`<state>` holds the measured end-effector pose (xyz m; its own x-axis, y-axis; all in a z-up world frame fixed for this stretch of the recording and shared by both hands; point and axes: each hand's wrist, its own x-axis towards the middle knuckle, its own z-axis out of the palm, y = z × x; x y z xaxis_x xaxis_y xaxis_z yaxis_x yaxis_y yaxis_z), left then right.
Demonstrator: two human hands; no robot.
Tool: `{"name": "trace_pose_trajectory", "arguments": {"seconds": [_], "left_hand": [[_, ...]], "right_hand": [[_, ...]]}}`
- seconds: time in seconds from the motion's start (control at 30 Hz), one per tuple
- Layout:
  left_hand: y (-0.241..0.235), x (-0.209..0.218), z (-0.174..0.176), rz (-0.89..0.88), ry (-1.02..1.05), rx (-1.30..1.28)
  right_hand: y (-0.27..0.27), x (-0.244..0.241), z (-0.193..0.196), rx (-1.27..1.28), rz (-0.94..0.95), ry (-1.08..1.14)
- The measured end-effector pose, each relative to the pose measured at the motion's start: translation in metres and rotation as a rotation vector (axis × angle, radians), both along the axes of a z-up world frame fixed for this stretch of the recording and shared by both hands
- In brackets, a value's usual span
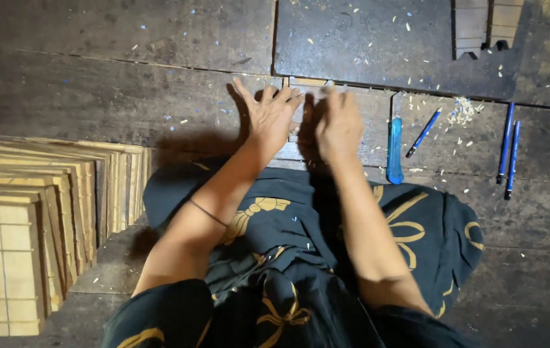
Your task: The person sits on the floor and uses a small knife to carve a decorative pattern into small wooden pieces. They repeatedly pick up pieces, carve along marked lines, and place the finished pieces aside.
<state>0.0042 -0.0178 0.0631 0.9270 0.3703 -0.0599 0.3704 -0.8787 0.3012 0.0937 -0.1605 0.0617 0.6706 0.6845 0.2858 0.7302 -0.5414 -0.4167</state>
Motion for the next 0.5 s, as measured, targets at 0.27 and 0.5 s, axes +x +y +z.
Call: {"name": "trace_pose_trajectory", "arguments": {"seconds": [0.27, 0.5], "left_hand": [[0.009, -0.015, -0.059, 0.073, -0.116, -0.335], [-0.040, -0.003, -0.052, 0.315, -0.119, -0.253]], "right_hand": [[-0.032, -0.043, -0.013, -0.341, 0.002, -0.171], [-0.110, -0.019, -0.058, -0.528, -0.142, -0.304]]}}
